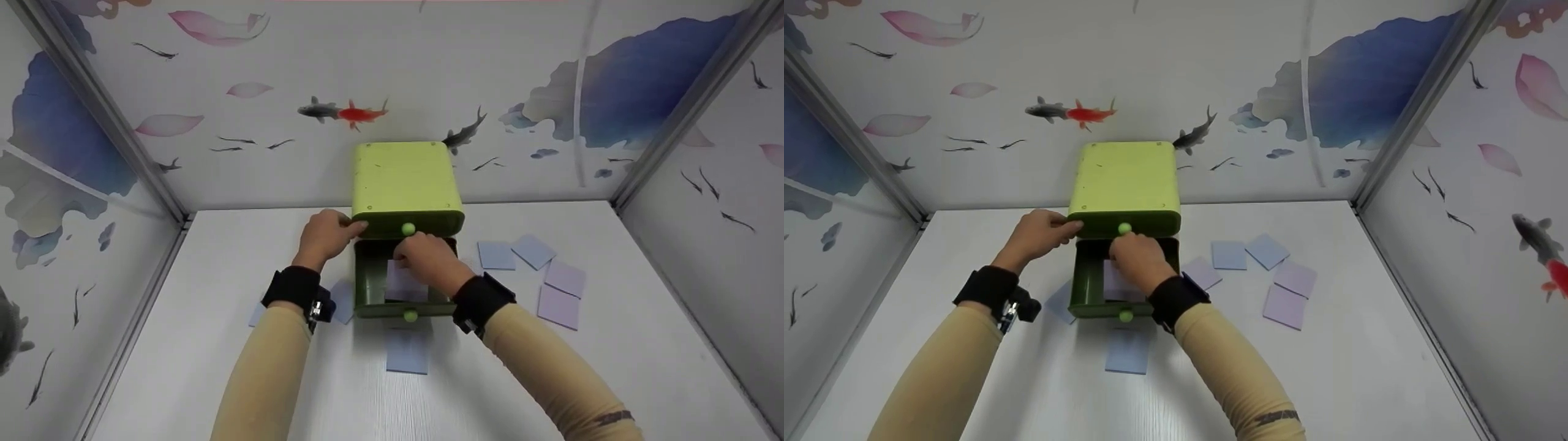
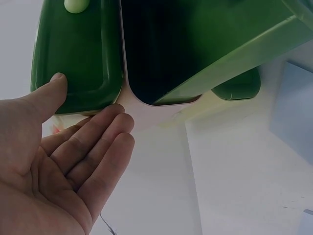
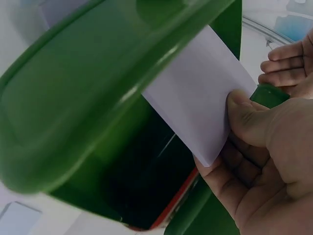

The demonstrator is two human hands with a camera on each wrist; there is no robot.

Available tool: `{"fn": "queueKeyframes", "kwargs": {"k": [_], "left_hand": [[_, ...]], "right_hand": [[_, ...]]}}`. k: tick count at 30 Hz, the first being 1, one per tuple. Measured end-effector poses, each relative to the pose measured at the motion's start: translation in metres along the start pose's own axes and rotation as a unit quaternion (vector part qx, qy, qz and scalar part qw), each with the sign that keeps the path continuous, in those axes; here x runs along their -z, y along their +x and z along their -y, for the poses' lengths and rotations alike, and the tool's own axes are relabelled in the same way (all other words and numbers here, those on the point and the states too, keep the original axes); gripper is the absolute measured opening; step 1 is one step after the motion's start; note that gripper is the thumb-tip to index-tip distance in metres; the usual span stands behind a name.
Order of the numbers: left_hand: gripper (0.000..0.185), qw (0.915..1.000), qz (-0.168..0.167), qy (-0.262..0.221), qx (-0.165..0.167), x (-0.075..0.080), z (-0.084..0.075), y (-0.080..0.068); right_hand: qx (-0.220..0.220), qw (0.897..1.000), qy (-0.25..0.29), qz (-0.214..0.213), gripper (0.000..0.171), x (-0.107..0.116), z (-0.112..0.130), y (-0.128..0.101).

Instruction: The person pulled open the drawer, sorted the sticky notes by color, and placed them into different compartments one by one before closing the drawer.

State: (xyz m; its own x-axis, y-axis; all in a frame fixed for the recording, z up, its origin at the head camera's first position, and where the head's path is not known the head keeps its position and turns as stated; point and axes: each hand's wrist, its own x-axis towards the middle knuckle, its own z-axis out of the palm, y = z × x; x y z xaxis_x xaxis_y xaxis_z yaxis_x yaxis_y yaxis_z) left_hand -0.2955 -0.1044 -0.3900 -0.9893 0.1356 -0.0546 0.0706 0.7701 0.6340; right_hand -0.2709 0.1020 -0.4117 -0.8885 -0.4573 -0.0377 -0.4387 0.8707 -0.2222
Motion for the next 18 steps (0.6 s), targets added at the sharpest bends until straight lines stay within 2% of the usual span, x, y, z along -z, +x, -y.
{"fn": "queueKeyframes", "kwargs": {"k": [9, 18], "left_hand": [[0.048, 1.0000, -0.007, -0.002, 0.001, -0.001, 0.000, 0.000], [0.049, 1.0000, -0.008, -0.003, 0.001, -0.001, 0.000, 0.000]], "right_hand": [[0.016, 1.000, 0.013, 0.004, 0.015, -0.022, 0.011, 0.017], [0.000, 0.999, 0.039, 0.024, 0.015, -0.038, 0.013, 0.027]]}}
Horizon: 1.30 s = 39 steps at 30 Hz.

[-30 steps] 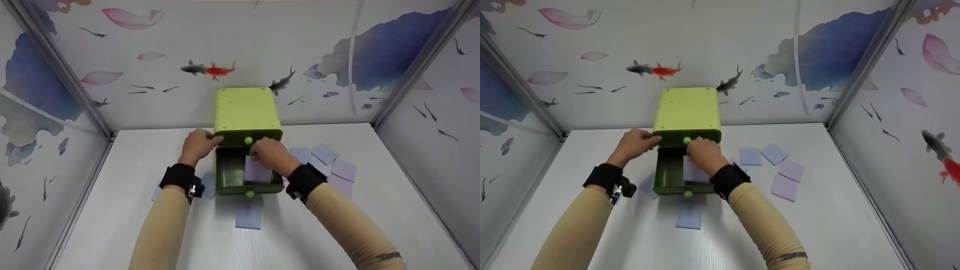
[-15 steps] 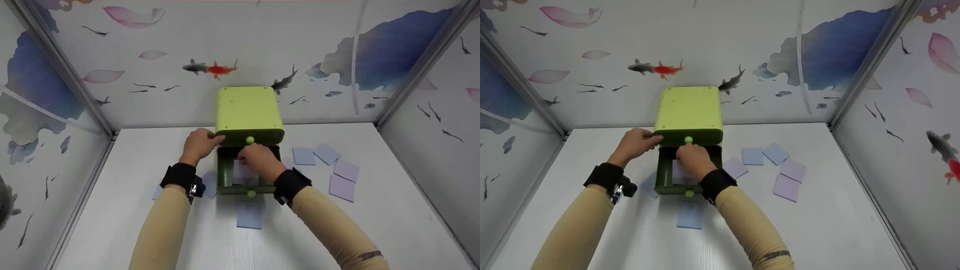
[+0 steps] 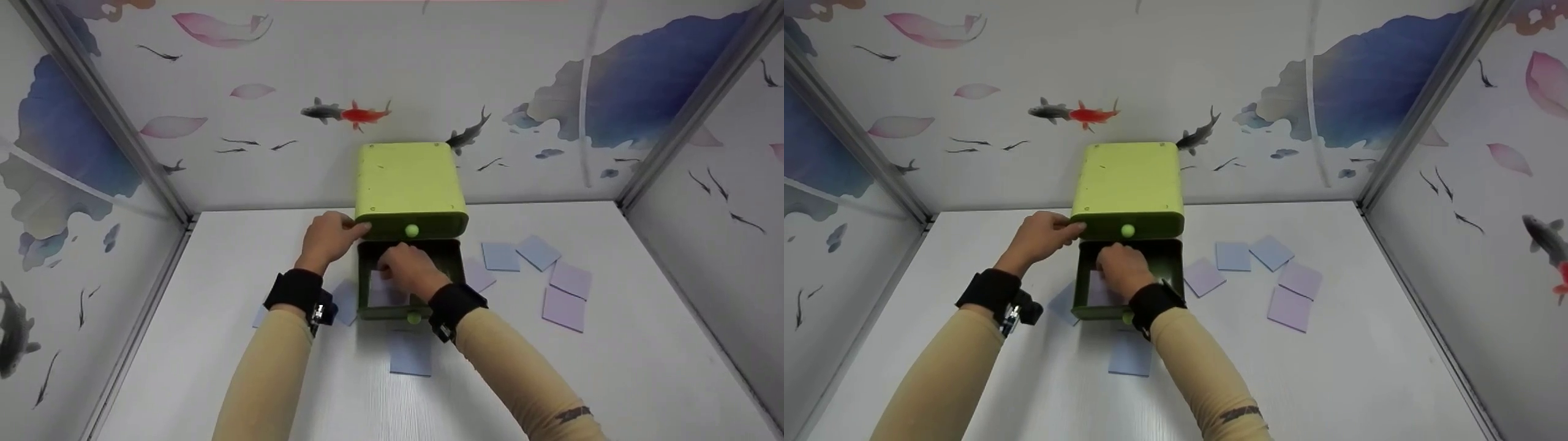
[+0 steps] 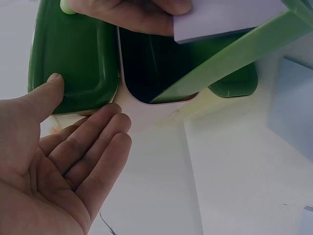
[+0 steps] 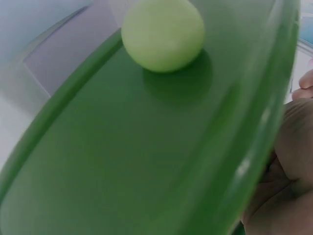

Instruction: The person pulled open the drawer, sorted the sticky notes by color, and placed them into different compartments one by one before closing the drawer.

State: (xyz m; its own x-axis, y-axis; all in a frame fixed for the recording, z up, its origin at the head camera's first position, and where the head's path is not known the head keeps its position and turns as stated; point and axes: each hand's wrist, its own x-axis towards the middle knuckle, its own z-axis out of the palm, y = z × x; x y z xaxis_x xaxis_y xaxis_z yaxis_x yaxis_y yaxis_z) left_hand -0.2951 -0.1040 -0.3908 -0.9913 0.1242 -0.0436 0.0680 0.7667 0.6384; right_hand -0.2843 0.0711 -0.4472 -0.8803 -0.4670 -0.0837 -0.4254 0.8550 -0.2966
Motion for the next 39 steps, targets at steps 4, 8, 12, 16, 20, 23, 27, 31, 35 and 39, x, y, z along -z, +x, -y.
{"fn": "queueKeyframes", "kwargs": {"k": [4, 8, 12, 16, 20, 23, 27, 31, 35, 39], "left_hand": [[0.047, 1.0000, -0.002, 0.002, -0.006, 0.000, 0.001, 0.001], [0.047, 1.0000, -0.003, 0.004, -0.004, -0.001, 0.001, 0.001], [0.048, 1.0000, -0.003, 0.003, -0.003, -0.001, 0.001, 0.002], [0.049, 1.0000, -0.003, 0.001, -0.002, -0.001, 0.001, 0.002], [0.049, 1.0000, -0.004, 0.000, -0.003, -0.001, 0.002, 0.002], [0.050, 1.0000, -0.006, 0.001, -0.005, -0.002, 0.003, 0.002], [0.049, 1.0000, -0.007, 0.000, -0.005, -0.003, 0.003, 0.002], [0.051, 1.0000, -0.004, 0.004, -0.002, -0.003, 0.003, 0.003], [0.053, 1.0000, -0.002, 0.008, 0.003, -0.002, 0.001, 0.002], [0.052, 1.0000, -0.004, 0.006, 0.005, -0.001, 0.001, 0.001]], "right_hand": [[-0.001, 1.000, 0.003, 0.006, 0.017, -0.005, 0.001, 0.003], [0.000, 1.000, 0.004, -0.001, 0.016, -0.010, 0.001, 0.004], [0.002, 1.000, 0.005, -0.013, 0.016, -0.015, 0.002, 0.003], [0.012, 1.000, -0.008, -0.028, 0.018, -0.019, 0.005, 0.002], [0.016, 0.999, -0.027, -0.034, 0.020, -0.021, 0.006, 0.002], [0.014, 0.999, -0.035, -0.034, 0.020, -0.023, 0.007, 0.002], [0.014, 0.999, -0.038, -0.036, 0.019, -0.024, 0.007, 0.001], [0.021, 0.998, -0.042, -0.044, 0.019, -0.025, 0.005, 0.000], [0.031, 0.997, -0.046, -0.051, 0.019, -0.025, 0.004, -0.001], [0.035, 0.997, -0.041, -0.058, 0.018, -0.024, 0.002, -0.003]]}}
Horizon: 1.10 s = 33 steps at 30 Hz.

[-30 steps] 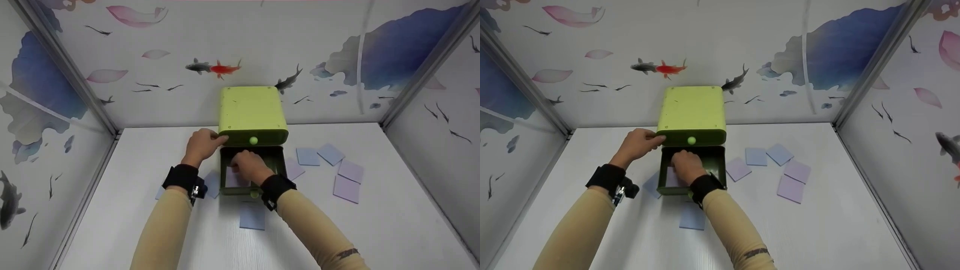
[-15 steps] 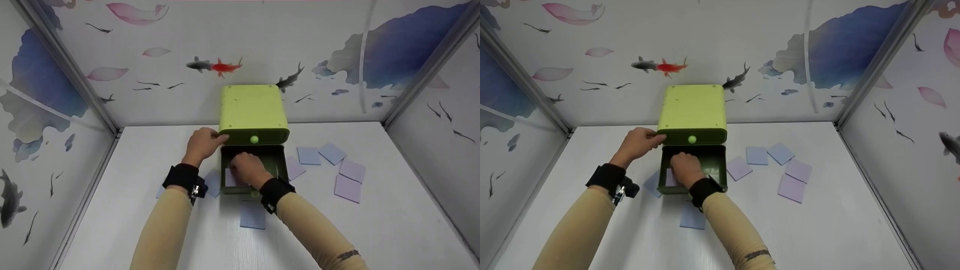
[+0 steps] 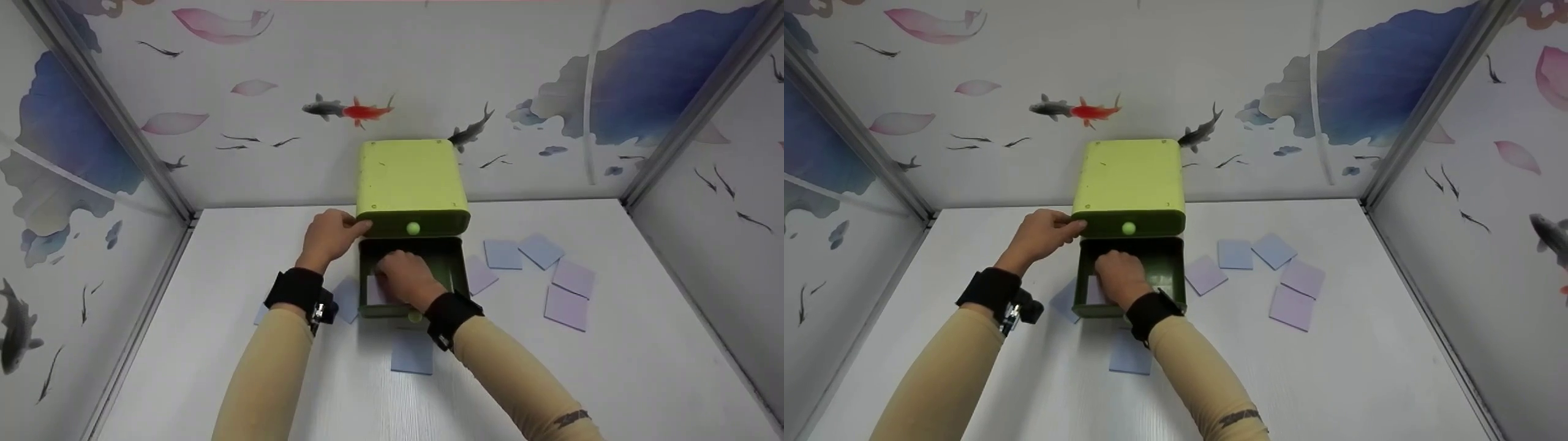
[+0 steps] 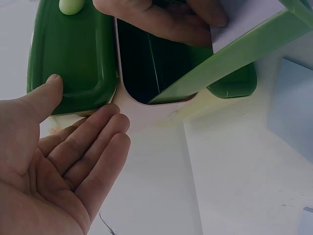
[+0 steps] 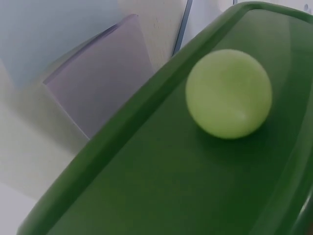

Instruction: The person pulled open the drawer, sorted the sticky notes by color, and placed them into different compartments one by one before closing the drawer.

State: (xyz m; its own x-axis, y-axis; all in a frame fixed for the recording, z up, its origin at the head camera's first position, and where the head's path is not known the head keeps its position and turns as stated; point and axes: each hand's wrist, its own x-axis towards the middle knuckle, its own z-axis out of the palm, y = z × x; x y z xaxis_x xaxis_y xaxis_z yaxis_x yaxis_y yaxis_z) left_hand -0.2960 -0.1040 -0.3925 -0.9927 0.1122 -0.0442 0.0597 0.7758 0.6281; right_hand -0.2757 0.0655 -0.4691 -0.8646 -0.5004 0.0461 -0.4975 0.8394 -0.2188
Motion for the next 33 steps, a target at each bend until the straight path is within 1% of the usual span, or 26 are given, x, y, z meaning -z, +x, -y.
{"fn": "queueKeyframes", "kwargs": {"k": [3, 9, 15, 20, 23, 25, 30, 33], "left_hand": [[0.051, 1.0000, -0.002, -0.001, -0.002, -0.001, 0.001, 0.000], [0.050, 1.0000, -0.004, -0.005, 0.000, -0.003, 0.002, 0.000], [0.049, 0.9999, -0.007, -0.007, -0.005, -0.004, 0.003, 0.000], [0.047, 0.9998, -0.013, -0.003, -0.013, -0.003, 0.002, -0.001], [0.047, 0.9997, -0.015, -0.004, -0.018, -0.004, 0.002, -0.001], [0.048, 0.9997, -0.014, -0.005, -0.021, -0.004, 0.001, -0.002], [0.052, 0.9998, -0.007, -0.016, -0.013, -0.004, 0.000, -0.002], [0.055, 0.9997, -0.002, -0.022, -0.010, -0.004, 0.000, -0.003]], "right_hand": [[-0.001, 1.000, -0.001, -0.003, 0.016, 0.001, -0.002, -0.003], [-0.012, 1.000, 0.003, 0.009, 0.015, 0.007, -0.004, -0.009], [-0.006, 1.000, 0.019, 0.008, 0.014, 0.016, -0.009, -0.018], [0.006, 1.000, 0.026, -0.002, 0.012, 0.026, -0.016, -0.030], [0.016, 0.999, 0.033, -0.019, 0.012, 0.032, -0.022, -0.040], [0.021, 0.998, 0.047, -0.030, 0.012, 0.036, -0.027, -0.046], [0.018, 0.996, 0.073, -0.045, 0.014, 0.046, -0.041, -0.061], [0.013, 0.996, 0.075, -0.053, 0.014, 0.052, -0.049, -0.070]]}}
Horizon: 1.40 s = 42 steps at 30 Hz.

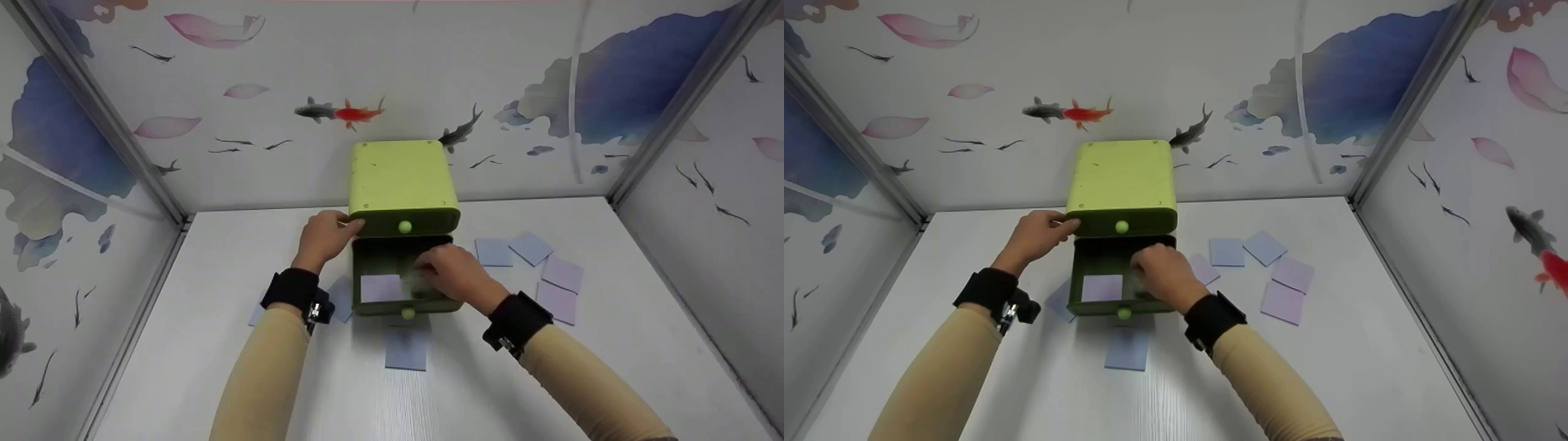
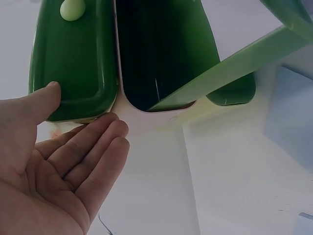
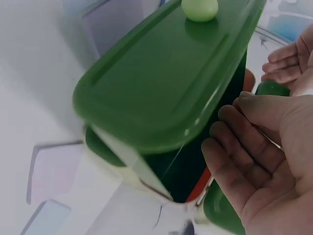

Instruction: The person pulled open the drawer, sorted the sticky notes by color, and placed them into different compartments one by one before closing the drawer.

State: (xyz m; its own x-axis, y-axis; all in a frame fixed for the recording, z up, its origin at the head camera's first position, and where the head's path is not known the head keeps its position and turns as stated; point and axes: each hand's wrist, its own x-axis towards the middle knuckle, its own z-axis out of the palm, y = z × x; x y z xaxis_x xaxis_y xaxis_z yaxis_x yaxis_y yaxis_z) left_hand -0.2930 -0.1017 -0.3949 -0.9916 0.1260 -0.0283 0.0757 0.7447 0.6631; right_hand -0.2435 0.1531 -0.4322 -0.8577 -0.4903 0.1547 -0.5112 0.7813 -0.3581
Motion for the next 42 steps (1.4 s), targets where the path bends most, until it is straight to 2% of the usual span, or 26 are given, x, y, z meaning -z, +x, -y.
{"fn": "queueKeyframes", "kwargs": {"k": [12, 16, 18, 23, 28, 34, 39, 42], "left_hand": [[0.059, 1.0000, 0.007, 0.005, 0.002, 0.004, -0.002, -0.004], [0.062, 1.0000, 0.004, 0.004, 0.002, 0.006, -0.003, -0.003], [0.064, 1.0000, 0.003, 0.003, 0.002, 0.006, -0.004, -0.003], [0.067, 1.0000, 0.000, 0.000, 0.007, 0.005, -0.005, -0.001], [0.066, 0.9999, -0.005, -0.002, 0.014, 0.004, -0.005, 0.000], [0.067, 0.9998, 0.000, -0.008, 0.017, 0.001, -0.002, 0.001], [0.066, 0.9997, 0.002, -0.014, 0.019, 0.001, -0.002, 0.003], [0.067, 0.9997, 0.002, -0.014, 0.021, 0.002, -0.003, 0.005]], "right_hand": [[-0.023, 0.999, -0.003, -0.023, 0.012, 0.026, -0.045, -0.033], [-0.052, 0.998, 0.004, -0.025, 0.012, 0.034, -0.070, -0.043], [-0.081, 0.997, 0.002, -0.016, 0.013, 0.038, -0.084, -0.049], [-0.160, 0.987, -0.007, 0.011, 0.018, 0.041, -0.120, -0.070], [-0.214, 0.976, -0.013, 0.037, 0.023, 0.035, -0.152, -0.093], [-0.259, 0.963, -0.015, 0.074, 0.028, 0.017, -0.178, -0.115], [-0.293, 0.951, -0.014, 0.100, 0.033, 0.007, -0.192, -0.124], [-0.293, 0.950, -0.016, 0.106, 0.038, 0.006, -0.196, -0.124]]}}
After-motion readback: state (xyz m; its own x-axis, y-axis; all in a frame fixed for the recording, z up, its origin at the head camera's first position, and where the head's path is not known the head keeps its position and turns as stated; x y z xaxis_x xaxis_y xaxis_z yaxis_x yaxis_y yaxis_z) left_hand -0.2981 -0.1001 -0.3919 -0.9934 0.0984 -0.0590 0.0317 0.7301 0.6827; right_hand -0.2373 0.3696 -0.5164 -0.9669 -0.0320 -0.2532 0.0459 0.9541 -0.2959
